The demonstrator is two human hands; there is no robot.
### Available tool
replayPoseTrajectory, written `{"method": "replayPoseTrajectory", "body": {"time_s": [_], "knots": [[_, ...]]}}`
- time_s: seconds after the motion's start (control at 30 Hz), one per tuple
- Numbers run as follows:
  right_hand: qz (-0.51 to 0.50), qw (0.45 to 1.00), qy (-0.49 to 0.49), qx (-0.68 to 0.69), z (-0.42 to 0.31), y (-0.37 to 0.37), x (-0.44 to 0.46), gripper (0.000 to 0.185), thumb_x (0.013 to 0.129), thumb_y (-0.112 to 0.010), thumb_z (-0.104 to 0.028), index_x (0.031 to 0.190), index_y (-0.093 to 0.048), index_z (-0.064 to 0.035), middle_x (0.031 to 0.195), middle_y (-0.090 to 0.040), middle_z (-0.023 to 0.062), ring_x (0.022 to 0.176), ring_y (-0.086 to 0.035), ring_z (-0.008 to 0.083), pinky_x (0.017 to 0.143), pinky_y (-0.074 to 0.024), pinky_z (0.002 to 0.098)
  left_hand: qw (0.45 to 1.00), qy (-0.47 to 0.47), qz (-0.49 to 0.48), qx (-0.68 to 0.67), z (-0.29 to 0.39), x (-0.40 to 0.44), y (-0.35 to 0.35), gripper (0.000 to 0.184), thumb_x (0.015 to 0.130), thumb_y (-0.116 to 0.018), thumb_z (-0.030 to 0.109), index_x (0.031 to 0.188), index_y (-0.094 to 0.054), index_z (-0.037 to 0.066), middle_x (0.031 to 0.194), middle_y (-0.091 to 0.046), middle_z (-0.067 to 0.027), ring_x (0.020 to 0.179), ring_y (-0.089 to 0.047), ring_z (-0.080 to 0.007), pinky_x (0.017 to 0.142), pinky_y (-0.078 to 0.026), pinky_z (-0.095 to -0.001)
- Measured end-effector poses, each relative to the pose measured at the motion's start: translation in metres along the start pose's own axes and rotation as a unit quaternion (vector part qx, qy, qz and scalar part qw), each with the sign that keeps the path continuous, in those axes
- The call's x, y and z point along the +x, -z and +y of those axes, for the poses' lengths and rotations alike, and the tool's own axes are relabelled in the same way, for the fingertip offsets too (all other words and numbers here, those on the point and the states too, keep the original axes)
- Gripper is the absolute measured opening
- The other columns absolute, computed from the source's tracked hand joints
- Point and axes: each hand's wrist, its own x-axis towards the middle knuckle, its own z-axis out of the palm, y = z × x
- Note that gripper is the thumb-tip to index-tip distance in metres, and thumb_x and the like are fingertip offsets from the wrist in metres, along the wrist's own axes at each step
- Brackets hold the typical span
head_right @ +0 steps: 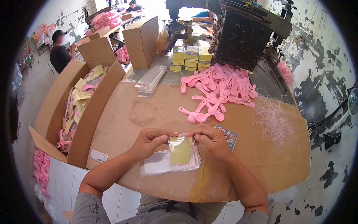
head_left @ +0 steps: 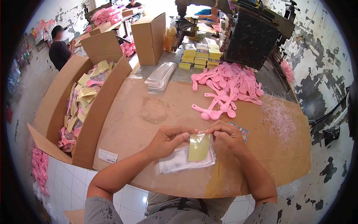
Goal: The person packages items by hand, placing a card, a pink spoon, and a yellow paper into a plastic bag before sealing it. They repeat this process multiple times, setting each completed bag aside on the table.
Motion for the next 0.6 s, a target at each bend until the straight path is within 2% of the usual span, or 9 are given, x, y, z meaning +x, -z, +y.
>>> {"method": "replayPoseTrajectory", "body": {"time_s": [0.1,0.2,0.3,0.4,0.5,0.6], "knots": [[0.007,0.997,0.009,-0.078,-0.004,-0.006,-0.002,0.016,0.097,-0.068,0.0,0.111,-0.077,0.0005,0.108,-0.069,0.0039,0.094,-0.066,0.0104,0.08,-0.0541,0.0255,0.997,0.058,0.016,-0.057,0.0,0.0,0.002,0.028,0.105,-0.064,0.01,0.128,-0.07,-0.005,0.125,-0.074,-0.011,0.108,-0.071,-0.0143,0.094,-0.06,-0.029],[0.006,0.997,-0.004,-0.078,0.002,-0.005,-0.002,0.015,0.097,-0.071,-0.003,0.111,-0.077,0.0,0.108,-0.069,0.0033,0.096,-0.066,0.0103,0.082,-0.0533,0.0249,0.998,0.065,0.017,0.017,-0.002,0.002,-0.003,0.029,0.105,-0.064,0.009,0.131,-0.068,-0.004,0.123,-0.074,-0.0109,0.107,-0.071,-0.0135,0.093,-0.06,-0.0276],[0.008,0.996,-0.02,-0.09,0.003,-0.003,-0.002,0.026,0.097,-0.071,-0.001,0.122,-0.072,-0.0006,0.107,-0.068,0.0039,0.096,-0.066,0.0102,0.082,-0.0533,0.0254,0.994,0.108,0.016,0.001,0.0,0.004,-0.003,0.029,0.106,-0.063,0.008,0.132,-0.067,-0.004,0.121,-0.074,-0.0112,0.107,-0.071,-0.0127,0.092,-0.06,-0.0273],[0.039,0.999,-0.036,0.009,-0.006,-0.012,-0.001,0.039,0.096,-0.071,0.0,0.135,-0.063,0.0004,0.106,-0.068,0.0045,0.095,-0.066,0.0102,0.082,-0.0536,0.026,0.996,0.091,0.022,0.006,0.004,0.004,-0.005,0.029,0.106,-0.062,0.007,0.132,-0.067,-0.004,0.121,-0.074,-0.0107,0.107,-0.071,-0.0121,0.092,-0.06,-0.0268],[-0.015,0.998,-0.039,-0.044,-0.004,-0.012,-0.002,0.048,0.096,-0.071,0.0,0.141,-0.056,0.002,0.103,-0.068,0.0047,0.094,-0.066,0.0106,0.083,-0.0538,0.0262,0.997,0.064,0.042,0.021,0.002,0.004,-0.003,0.032,0.105,-0.065,0.007,0.135,-0.065,-0.002,0.123,-0.073,-0.0125,0.108,-0.071,-0.0133,0.093,-0.059,-0.0277],[-0.003,0.999,-0.048,-0.015,0.003,-0.01,-0.002,0.045,0.096,-0.071,0.0,0.139,-0.058,0.0027,0.104,-0.069,0.0054,0.094,-0.067,0.0112,0.085,-0.054,0.0267,0.996,0.037,0.069,-0.049,0.011,0.006,-0.006,0.036,0.104,-0.066,0.008,0.139,-0.061,-0.002,0.123,-0.072,-0.011,0.106,-0.071,-0.0143,0.093,-0.059,-0.0289]]}}
